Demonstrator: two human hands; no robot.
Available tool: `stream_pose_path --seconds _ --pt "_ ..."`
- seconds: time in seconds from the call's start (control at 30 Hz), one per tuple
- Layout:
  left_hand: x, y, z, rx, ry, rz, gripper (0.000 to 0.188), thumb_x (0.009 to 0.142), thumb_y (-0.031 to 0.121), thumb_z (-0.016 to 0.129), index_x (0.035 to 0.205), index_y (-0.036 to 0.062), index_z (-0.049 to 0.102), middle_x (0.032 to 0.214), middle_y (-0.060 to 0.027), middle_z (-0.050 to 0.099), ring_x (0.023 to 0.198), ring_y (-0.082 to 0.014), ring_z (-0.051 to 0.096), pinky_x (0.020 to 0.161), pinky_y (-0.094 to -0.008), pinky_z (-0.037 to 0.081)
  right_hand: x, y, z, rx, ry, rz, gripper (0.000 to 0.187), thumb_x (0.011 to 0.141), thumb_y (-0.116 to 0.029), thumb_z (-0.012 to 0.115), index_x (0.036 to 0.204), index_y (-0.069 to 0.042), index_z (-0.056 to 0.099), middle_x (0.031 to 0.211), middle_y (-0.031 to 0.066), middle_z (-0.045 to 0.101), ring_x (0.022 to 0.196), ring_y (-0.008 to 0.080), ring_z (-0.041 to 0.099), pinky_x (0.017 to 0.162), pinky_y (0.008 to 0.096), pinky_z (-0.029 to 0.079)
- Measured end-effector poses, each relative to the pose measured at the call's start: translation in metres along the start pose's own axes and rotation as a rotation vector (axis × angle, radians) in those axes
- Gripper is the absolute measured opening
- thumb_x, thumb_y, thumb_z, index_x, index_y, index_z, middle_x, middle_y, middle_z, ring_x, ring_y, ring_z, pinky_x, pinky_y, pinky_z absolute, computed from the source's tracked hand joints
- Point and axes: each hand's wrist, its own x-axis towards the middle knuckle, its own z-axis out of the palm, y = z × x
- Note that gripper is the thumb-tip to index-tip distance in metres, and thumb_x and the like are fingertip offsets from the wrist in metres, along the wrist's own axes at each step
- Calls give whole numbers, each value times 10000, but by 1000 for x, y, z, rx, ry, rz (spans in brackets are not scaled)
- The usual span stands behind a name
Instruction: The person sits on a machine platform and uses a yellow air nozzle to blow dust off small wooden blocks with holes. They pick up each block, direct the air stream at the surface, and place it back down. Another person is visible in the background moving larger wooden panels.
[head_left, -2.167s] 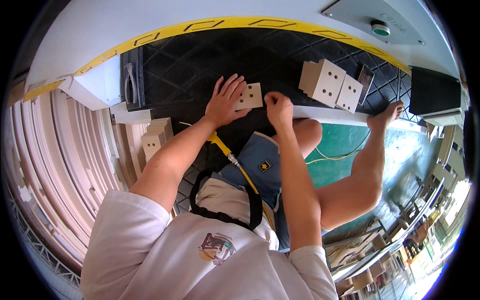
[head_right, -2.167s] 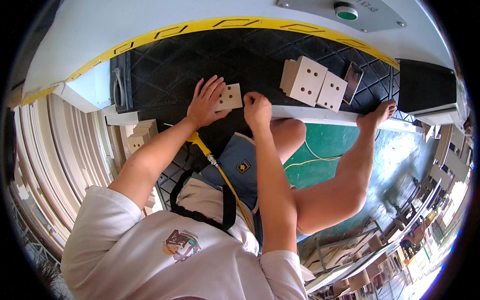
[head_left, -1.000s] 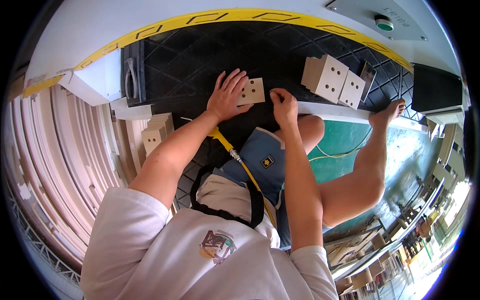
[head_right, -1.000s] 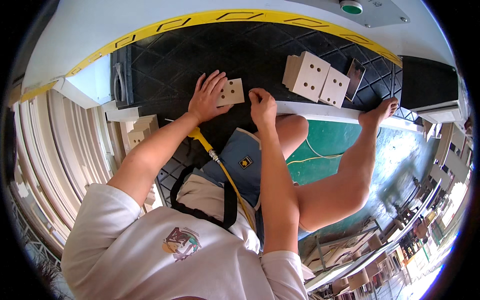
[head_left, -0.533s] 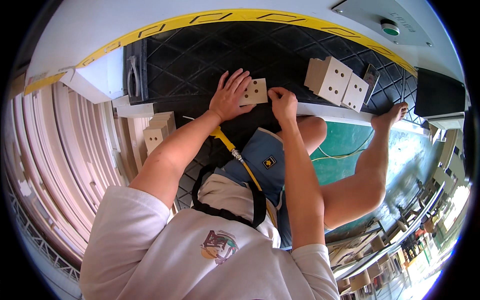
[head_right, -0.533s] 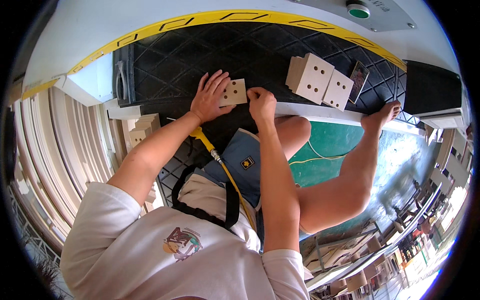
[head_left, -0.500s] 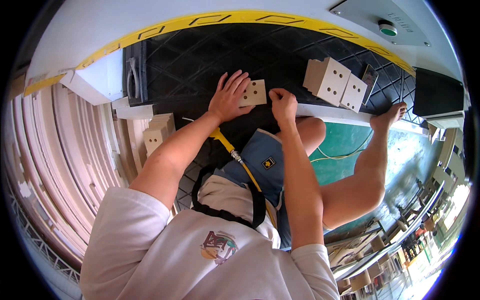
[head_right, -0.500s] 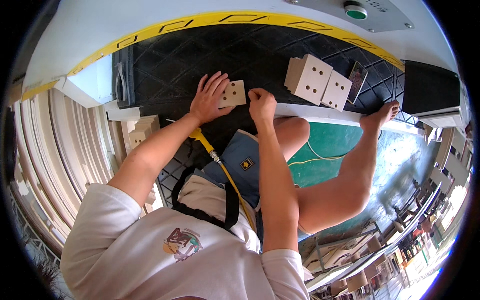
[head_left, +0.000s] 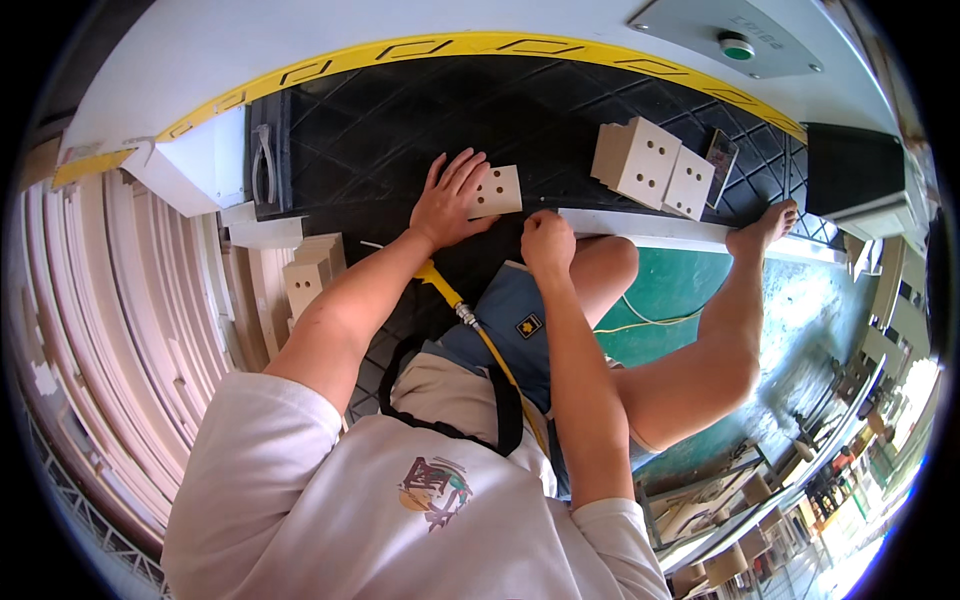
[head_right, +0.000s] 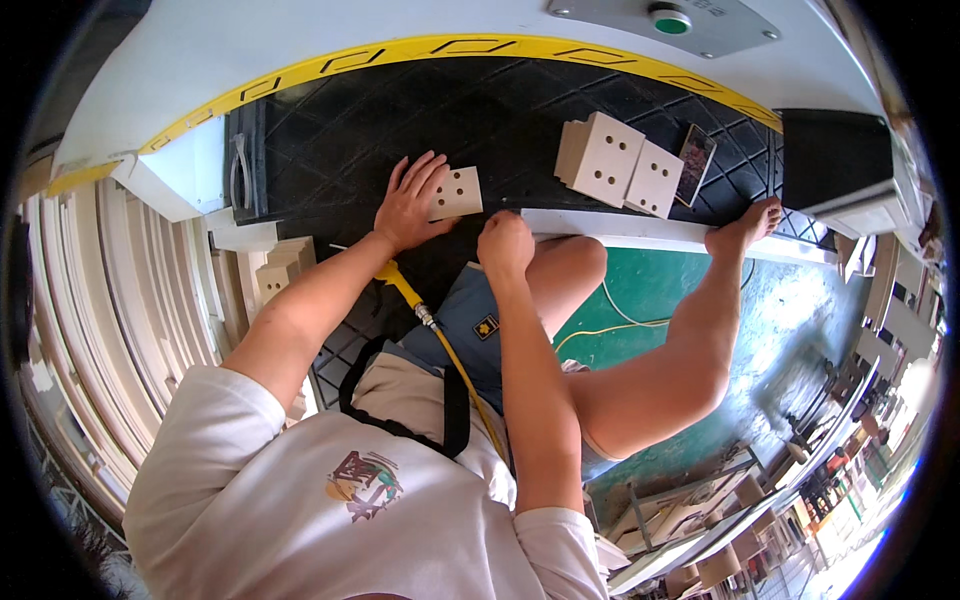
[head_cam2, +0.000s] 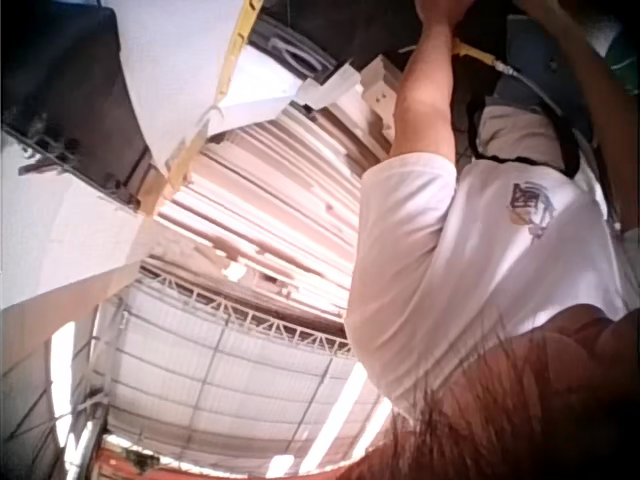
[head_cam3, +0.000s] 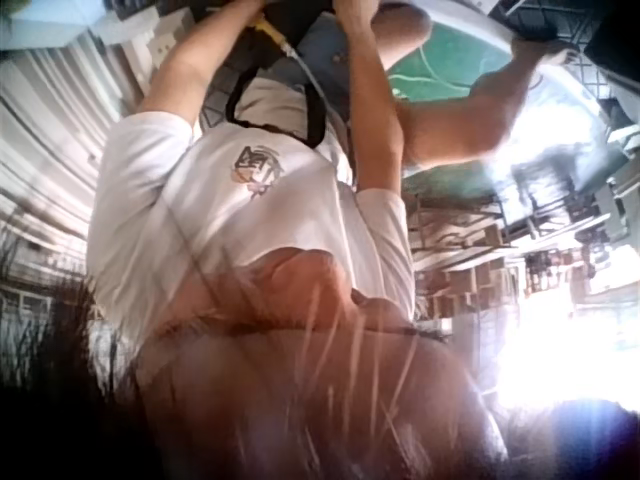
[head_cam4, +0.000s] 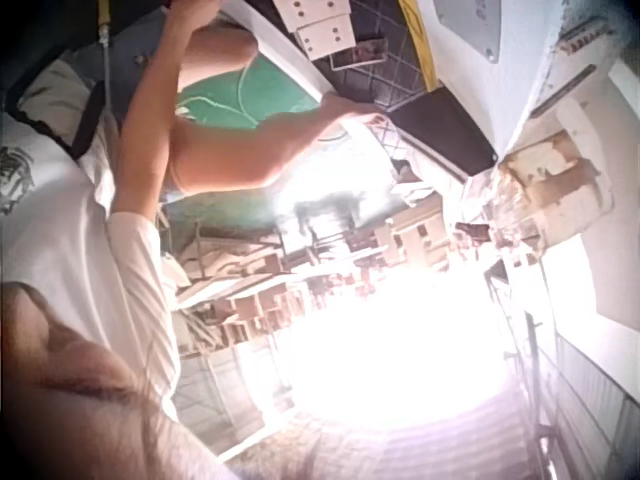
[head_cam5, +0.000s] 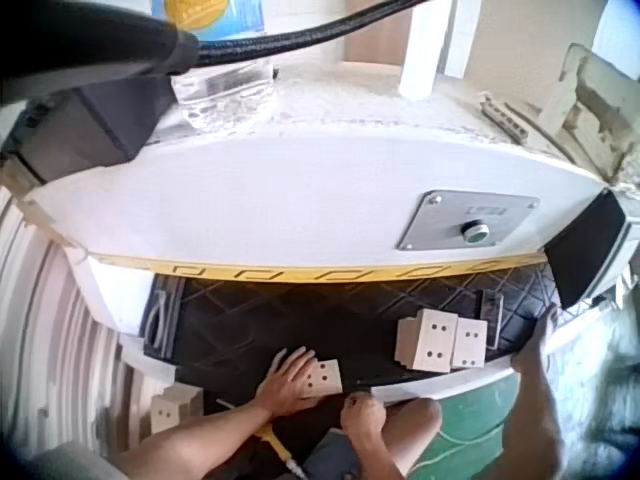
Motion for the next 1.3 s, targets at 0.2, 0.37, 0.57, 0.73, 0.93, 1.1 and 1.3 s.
stream_pose_path --seconds 0.2,0.37,0.57,0.73,0.93,1.1,1.3 --pt "5 6 -9 48 36 25 893 758 459 869 1476 63 514 1534 -110 487 1495 -291 383 1246 -526 265 -6 14 -18 1066 -41 364 190 1013 -196 690 1068 -16 716 826 -2 661 659 98 609 580 244 484" --pt "15 20 -40 7 -152 -11 830 728 439 901 1406 56 613 1362 -103 554 1315 -292 509 1144 -460 391 3 13 -41 1355 -15 414 140 1015 -189 688 1071 -62 699 843 11 655 726 122 635 609 265 512" --pt "40 -5 -86 -222 -413 -60 327 996 400 646 1170 155 774 978 -142 751 1016 -364 681 898 -441 546 8 14 -45 1481 -51 400 119 1007 -204 694 1074 -107 701 859 24 655 716 142 634 606 285 521" --pt "44 -28 -59 -85 -40 80 265 981 256 693 1155 69 765 1210 -115 710 1162 -322 622 1008 -417 493 14 11 -40 1463 -126 385 131 1013 -192 695 1066 -71 699 878 29 675 748 127 651 639 283 529" --pt "20 -22 -9 -3 198 -141 300 957 267 716 1234 154 735 1241 -74 636 1172 -332 573 1016 -459 461 25 3 -30 1186 -188 245 179 1028 -191 680 1111 -33 691 905 28 690 762 111 633 679 257 503" --pt "16 -19 8 61 278 -134 339 966 269 703 1295 188 695 1282 -57 584 1182 -319 546 1026 -480 424 30 9 -11 1053 -167 246 191 1021 -187 672 1086 -12 711 892 57 707 756 150 648 700 289 519" --pt "16 -22 8 86 273 -112 362 984 274 676 1338 201 684 1497 -83 537 1424 -323 460 1104 -496 371 35 -5 -2 434 65 -250 183 928 -180 713 1043 -52 772 958 192 739 884 370 707 811 430 557"
